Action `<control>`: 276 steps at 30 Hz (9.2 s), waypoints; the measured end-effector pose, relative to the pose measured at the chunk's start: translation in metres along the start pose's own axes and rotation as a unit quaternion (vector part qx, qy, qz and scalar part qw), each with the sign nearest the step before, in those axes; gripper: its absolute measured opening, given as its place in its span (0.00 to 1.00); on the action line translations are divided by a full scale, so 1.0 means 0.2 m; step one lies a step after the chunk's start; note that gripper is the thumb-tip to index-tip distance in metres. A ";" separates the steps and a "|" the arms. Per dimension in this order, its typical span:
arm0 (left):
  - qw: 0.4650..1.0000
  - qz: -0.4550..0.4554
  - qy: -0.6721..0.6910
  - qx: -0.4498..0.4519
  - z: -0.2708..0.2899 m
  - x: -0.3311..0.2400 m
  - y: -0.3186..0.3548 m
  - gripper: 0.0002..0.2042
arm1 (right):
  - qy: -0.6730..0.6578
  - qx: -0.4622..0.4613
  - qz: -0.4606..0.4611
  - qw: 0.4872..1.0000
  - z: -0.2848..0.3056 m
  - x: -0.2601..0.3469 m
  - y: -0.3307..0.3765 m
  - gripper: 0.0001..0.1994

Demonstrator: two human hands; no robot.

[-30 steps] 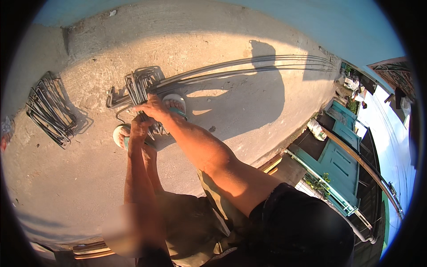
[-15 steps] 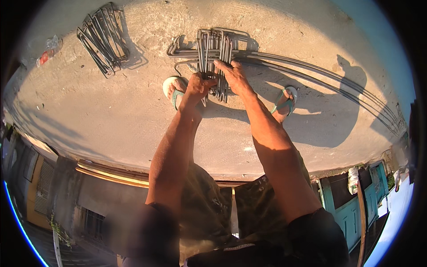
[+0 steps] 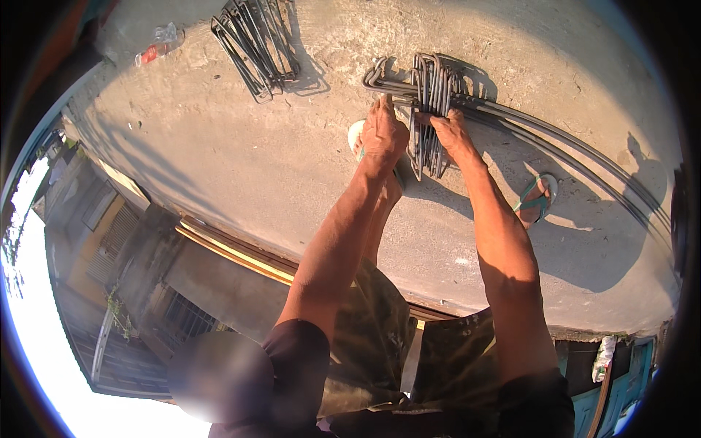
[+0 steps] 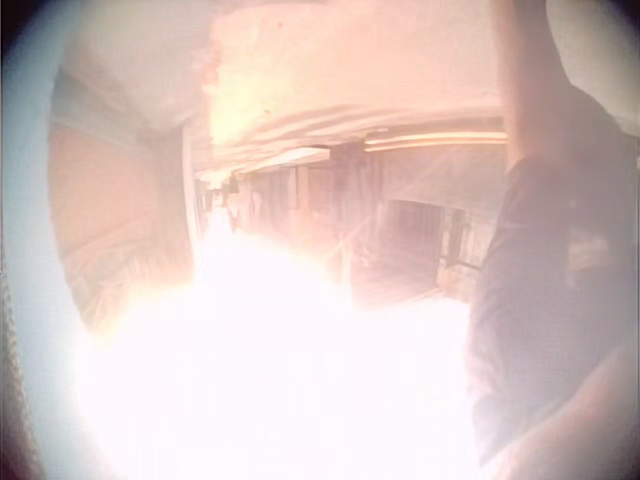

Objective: The person assembles a metal frame structure on a concrete floor. They arrange metal rods and wire loops, then use pliers to twist wire ties around the intersections to secure the components together.

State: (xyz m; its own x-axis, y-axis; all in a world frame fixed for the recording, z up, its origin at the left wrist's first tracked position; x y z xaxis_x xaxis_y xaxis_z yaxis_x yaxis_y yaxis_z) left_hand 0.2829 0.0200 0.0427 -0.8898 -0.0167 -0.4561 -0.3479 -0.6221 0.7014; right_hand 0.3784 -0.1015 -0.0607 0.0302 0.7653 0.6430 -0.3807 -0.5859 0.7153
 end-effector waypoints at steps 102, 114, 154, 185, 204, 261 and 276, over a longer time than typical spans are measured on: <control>0.884 0.022 0.467 -0.013 0.19 0.44 -0.11 0.12 | 0.602 0.117 0.056 0.788 0.39 0.28 -0.18 0.29; 0.899 0.063 0.434 -0.007 0.05 0.31 0.00 0.12 | 0.585 0.068 0.115 0.800 0.37 0.24 -0.15 0.28; 0.899 0.023 0.436 0.026 -0.03 0.38 -0.02 0.13 | 0.588 0.134 0.081 0.794 0.34 0.37 -0.08 0.27; 0.932 0.053 0.300 -0.197 0.04 0.30 0.04 0.12 | 0.592 0.152 0.097 0.785 0.33 0.28 -0.07 0.13; 0.875 0.109 0.459 -0.114 -0.03 0.00 -0.10 0.29 | 0.581 0.248 0.096 0.769 0.39 0.32 -0.11 0.19; 0.908 -0.033 0.328 0.259 -0.64 -0.20 -0.07 0.08 | -0.224 0.019 -0.187 0.956 0.78 -0.23 0.13 0.62; 0.944 -0.064 0.277 0.168 -0.59 -0.29 -0.09 0.13 | -0.238 -0.008 -0.165 0.957 0.67 -0.19 0.07 0.20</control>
State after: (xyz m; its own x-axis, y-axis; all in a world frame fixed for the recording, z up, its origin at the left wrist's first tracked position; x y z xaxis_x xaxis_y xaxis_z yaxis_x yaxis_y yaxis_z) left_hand 0.3766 -0.0602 -0.0080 -0.5748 -0.4230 -0.7005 -0.5989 -0.3659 0.7124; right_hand 0.4961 -0.1736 -0.0383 0.5680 0.6972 0.4373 -0.2911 -0.3268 0.8991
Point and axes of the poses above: each hand's wrist, its own y-axis away from the middle knuckle, its own z-axis out of the back of the hand, x = y × z, the point moved 2 cm from there along -y, towards the middle knuckle, and after that the axes turned 12 degrees about y, right-handed, at the moved point
